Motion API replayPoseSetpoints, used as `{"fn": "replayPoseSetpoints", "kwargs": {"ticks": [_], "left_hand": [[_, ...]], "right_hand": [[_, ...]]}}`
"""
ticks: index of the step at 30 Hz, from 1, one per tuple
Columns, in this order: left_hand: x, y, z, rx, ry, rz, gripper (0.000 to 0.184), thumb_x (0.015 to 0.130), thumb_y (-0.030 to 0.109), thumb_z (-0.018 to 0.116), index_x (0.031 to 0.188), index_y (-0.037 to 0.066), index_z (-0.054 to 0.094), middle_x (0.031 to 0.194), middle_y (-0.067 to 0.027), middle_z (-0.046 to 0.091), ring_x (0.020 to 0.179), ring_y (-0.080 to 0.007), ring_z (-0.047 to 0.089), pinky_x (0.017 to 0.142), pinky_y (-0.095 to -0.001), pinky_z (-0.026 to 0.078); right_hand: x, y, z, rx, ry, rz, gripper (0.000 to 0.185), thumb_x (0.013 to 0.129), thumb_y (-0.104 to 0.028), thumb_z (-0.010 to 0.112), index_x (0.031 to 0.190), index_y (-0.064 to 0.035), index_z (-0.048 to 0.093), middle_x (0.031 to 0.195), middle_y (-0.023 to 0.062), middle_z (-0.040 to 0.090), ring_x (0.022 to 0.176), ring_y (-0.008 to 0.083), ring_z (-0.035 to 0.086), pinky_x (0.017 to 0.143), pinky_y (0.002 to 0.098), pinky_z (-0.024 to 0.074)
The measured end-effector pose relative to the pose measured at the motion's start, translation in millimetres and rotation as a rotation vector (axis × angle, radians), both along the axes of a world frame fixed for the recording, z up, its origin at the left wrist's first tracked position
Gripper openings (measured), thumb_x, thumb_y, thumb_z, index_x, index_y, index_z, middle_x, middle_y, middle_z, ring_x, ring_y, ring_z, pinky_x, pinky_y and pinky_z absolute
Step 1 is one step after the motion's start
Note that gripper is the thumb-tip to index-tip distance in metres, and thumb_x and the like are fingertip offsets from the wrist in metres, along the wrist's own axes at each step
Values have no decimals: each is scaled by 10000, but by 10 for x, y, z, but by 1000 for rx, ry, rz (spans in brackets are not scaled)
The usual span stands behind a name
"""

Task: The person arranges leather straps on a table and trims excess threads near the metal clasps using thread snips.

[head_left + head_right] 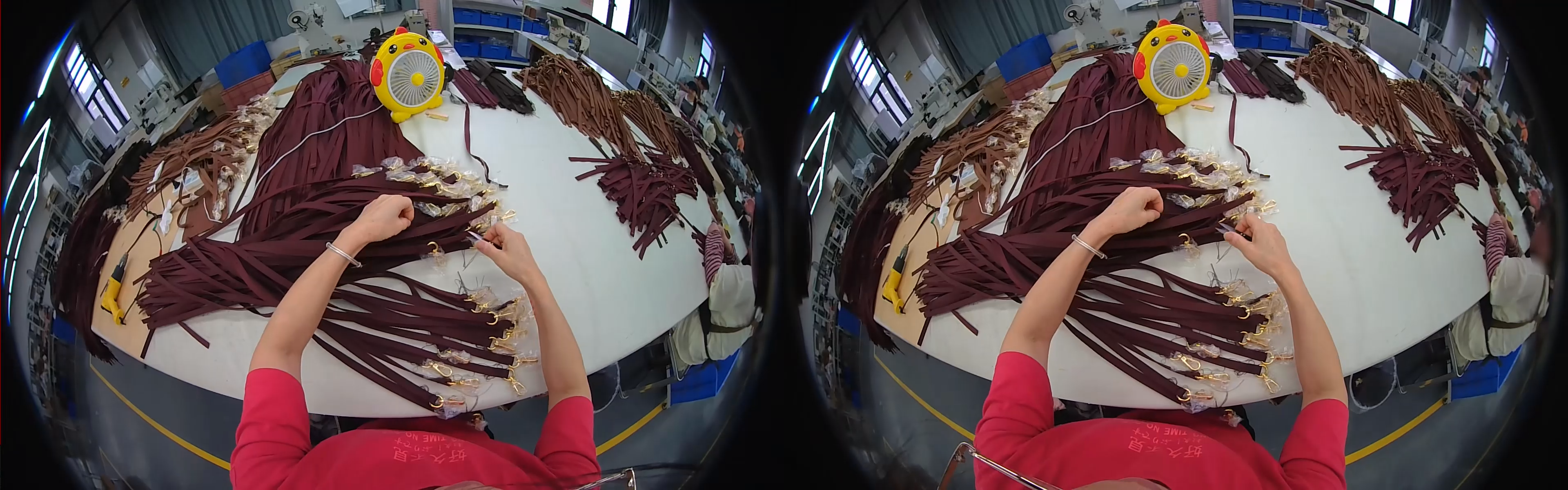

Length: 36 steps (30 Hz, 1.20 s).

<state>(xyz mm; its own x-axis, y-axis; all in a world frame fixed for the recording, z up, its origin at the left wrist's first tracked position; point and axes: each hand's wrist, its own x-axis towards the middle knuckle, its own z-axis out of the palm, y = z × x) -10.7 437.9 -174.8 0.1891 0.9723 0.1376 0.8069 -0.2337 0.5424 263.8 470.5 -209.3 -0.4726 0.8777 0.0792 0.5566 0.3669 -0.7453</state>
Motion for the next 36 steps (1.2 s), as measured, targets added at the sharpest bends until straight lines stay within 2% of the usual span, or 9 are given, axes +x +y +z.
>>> {"fn": "replayPoseSetpoints", "kwargs": {"ticks": [2,4,6,15,17,20,28,31,36], "left_hand": [[61,-248,47,-37,42,61,243,646,151,693,808,40,550,770,-93,580,776,-277,573,660,-358,449],[175,-502,-34,354,498,-35,363,650,223,718,904,66,512,826,-78,534,826,-248,532,672,-354,420],[180,-604,-256,463,717,-73,307,693,186,632,949,82,500,803,-59,481,809,-221,501,669,-336,396],[40,-778,-396,877,476,-228,186,692,57,570,876,53,539,892,-73,556,807,-216,532,745,-332,415],[33,-803,-420,849,441,-198,155,714,80,552,867,67,529,846,-56,530,779,-203,508,730,-321,399],[17,-834,-454,799,401,-163,120,738,100,533,855,86,513,779,-36,489,739,-189,478,710,-309,378],[-3,-856,-418,766,412,-179,132,731,95,539,858,89,504,748,-30,465,714,-190,467,696,-308,373],[-27,-915,-372,797,352,-237,158,707,82,548,858,89,504,763,-33,478,732,-197,478,714,-308,379],[70,-838,-322,764,293,-140,211,640,50,577,832,62,490,901,-75,525,852,-239,511,761,-342,386]], "right_hand": [[-93,-52,16,27,-31,29,357,755,-360,633,809,-21,532,711,105,584,674,226,552,611,336,423],[-160,-78,31,24,-84,122,362,763,-368,626,810,-22,529,722,108,583,689,239,551,621,345,424],[-210,-112,71,-14,-91,145,351,773,-361,618,812,-23,531,720,105,585,680,228,553,614,340,425],[-333,-121,132,-232,-6,123,336,768,-336,632,820,-17,538,654,96,590,603,223,560,561,331,430],[-369,-148,118,310,-229,166,329,766,-327,643,809,-27,515,670,99,582,581,243,573,499,338,428],[-457,-247,-26,777,-245,214,312,763,-318,644,790,-50,486,681,89,555,578,235,582,471,336,426],[-827,-197,-191,1165,-31,296,245,786,-296,616,756,-92,483,648,43,481,522,183,535,478,289,424],[-701,-91,-139,880,144,61,233,817,-276,601,801,-63,507,657,71,541,554,232,567,472,305,426],[-292,-11,-45,553,41,-132,277,792,-288,632,829,-42,510,665,101,591,591,282,584,527,365,443]]}}
